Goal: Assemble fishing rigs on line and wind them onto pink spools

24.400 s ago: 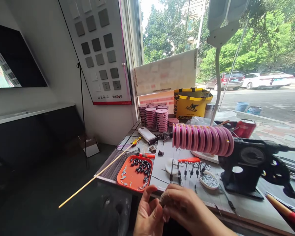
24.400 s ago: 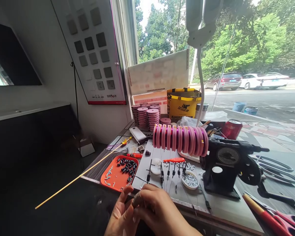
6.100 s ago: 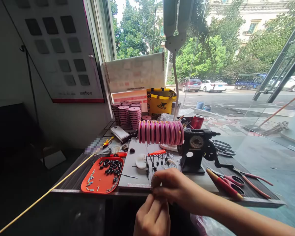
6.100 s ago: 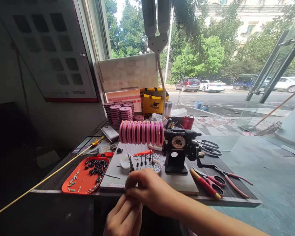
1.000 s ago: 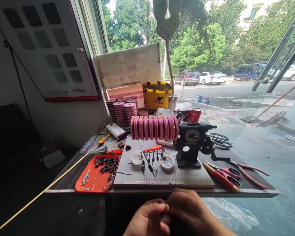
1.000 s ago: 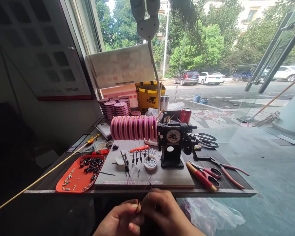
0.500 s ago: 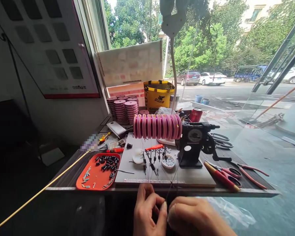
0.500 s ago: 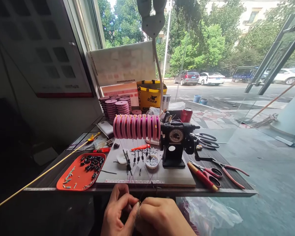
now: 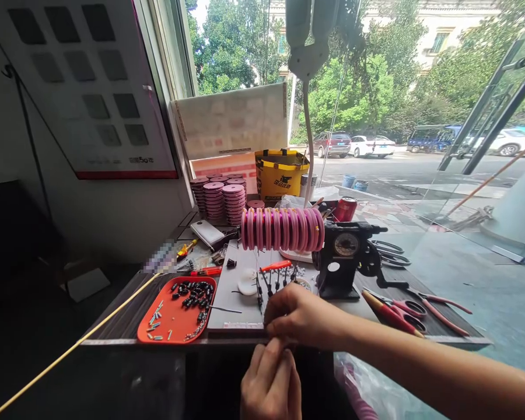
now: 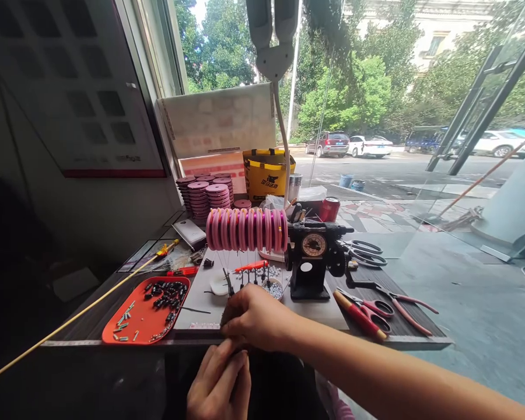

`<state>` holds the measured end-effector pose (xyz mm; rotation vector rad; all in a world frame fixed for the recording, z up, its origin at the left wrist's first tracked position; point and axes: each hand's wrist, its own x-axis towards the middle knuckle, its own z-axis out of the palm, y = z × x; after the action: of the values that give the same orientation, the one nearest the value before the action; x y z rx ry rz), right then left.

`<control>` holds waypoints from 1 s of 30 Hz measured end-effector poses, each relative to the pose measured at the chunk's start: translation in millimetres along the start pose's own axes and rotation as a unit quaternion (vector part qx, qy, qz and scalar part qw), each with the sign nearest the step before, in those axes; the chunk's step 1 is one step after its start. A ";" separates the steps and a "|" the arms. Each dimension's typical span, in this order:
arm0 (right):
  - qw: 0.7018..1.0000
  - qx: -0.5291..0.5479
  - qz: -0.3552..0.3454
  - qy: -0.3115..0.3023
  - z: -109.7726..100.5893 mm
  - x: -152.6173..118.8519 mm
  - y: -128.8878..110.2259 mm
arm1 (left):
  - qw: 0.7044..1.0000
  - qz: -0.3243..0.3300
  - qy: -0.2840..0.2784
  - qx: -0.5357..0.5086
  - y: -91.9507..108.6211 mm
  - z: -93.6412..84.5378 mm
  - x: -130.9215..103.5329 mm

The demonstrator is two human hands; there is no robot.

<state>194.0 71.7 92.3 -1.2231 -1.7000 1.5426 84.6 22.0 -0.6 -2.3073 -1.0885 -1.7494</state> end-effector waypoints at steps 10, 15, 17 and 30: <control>0.892 -0.277 -0.264 0.240 -6.2 -57.5 47.5 | 0.596 -0.650 -0.074 -0.464 -0.9 -2.8 13.8; 0.741 -0.471 -0.440 0.186 -0.2 -71.0 82.6 | 0.376 -0.736 -0.081 -0.557 0.4 -5.6 21.2; 0.696 -0.511 -0.472 0.175 1.3 -65.9 85.4 | 0.352 -0.752 -0.088 -0.550 1.0 -6.3 24.2; 0.622 -0.638 -0.438 0.119 1.4 -62.1 56.7 | 0.325 -0.738 -0.091 -0.584 -0.6 -4.3 22.5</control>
<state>235.6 13.0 48.7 -0.6826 -2.5770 -0.6063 83.3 31.7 20.1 -0.5323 -3.7044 -3.7246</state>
